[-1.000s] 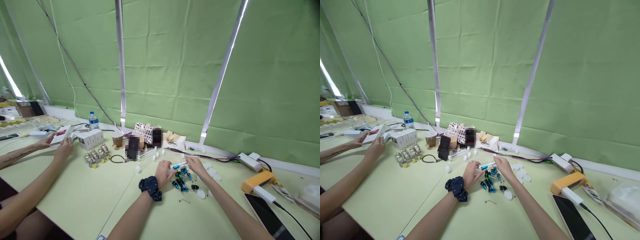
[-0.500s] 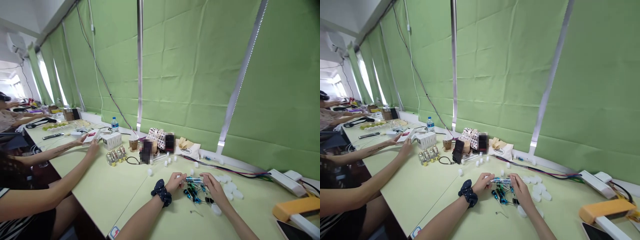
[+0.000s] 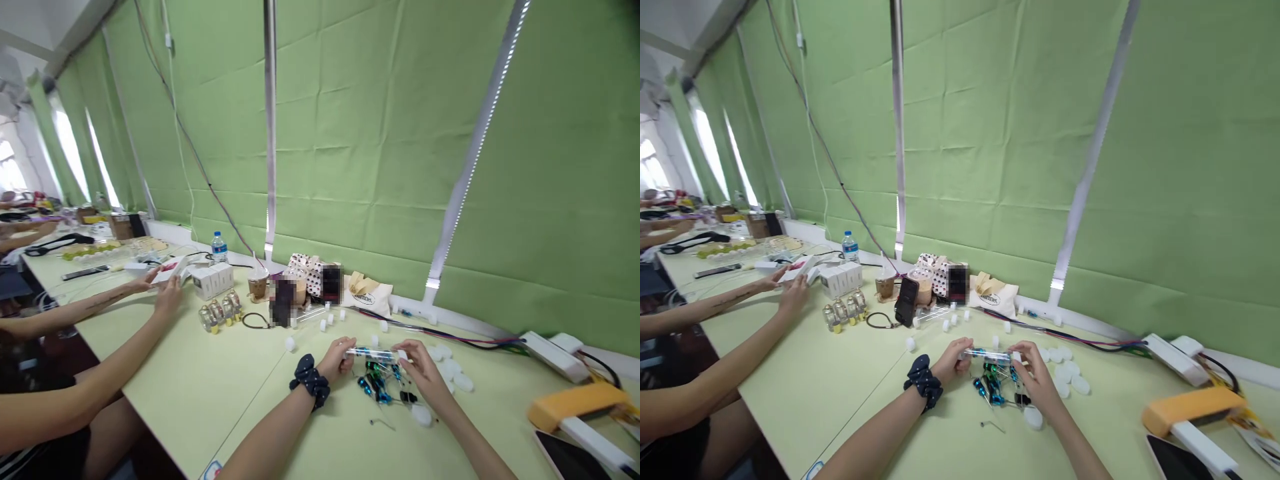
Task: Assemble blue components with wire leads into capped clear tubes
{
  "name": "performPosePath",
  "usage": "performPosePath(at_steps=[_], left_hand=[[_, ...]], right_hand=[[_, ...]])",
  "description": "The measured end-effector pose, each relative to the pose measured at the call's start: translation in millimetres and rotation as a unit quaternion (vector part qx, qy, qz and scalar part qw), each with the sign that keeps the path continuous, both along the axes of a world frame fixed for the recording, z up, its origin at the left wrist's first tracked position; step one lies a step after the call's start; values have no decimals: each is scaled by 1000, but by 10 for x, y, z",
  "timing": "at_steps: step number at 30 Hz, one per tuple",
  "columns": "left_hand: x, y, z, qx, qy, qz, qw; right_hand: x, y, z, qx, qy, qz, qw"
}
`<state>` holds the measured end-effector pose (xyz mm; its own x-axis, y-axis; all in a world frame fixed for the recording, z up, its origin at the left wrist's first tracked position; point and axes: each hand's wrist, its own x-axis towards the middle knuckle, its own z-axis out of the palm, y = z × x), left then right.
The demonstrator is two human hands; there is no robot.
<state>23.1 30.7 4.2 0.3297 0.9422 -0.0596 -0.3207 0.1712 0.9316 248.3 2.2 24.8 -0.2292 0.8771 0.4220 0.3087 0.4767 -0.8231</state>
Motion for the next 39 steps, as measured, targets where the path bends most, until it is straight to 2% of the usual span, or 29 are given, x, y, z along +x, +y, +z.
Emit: performPosePath(at_steps=[6, 10, 14, 20, 26, 30, 35, 37, 39], left_hand=[[-2, 21, 16, -6, 6, -15, 1000], [29, 18, 27, 10, 29, 2, 1000], [36, 35, -3, 59, 27, 49, 997], [-41, 119, 3, 114, 35, 197, 973], [-62, 128, 88, 156, 33, 242, 957], [-84, 143, 100, 176, 20, 251, 952], [-180, 232, 75, 169, 8, 289, 942], [-223, 266, 64, 159, 5, 321, 934], [-253, 281, 59, 155, 20, 353, 922]], right_hand=[[17, -7, 48, 33, -135, 77, 987], [33, 10, 14, 32, -190, 74, 979], [80, 70, -43, 36, -176, 59, 982], [178, 135, -145, 19, -184, -4, 983], [230, 186, -207, 8, -206, -15, 978], [265, 214, -189, -6, -194, 4, 981], [403, 203, -16, -13, -164, 80, 983], [501, 228, 25, -28, -148, 58, 987], [615, 281, 11, -43, -112, -13, 993]])
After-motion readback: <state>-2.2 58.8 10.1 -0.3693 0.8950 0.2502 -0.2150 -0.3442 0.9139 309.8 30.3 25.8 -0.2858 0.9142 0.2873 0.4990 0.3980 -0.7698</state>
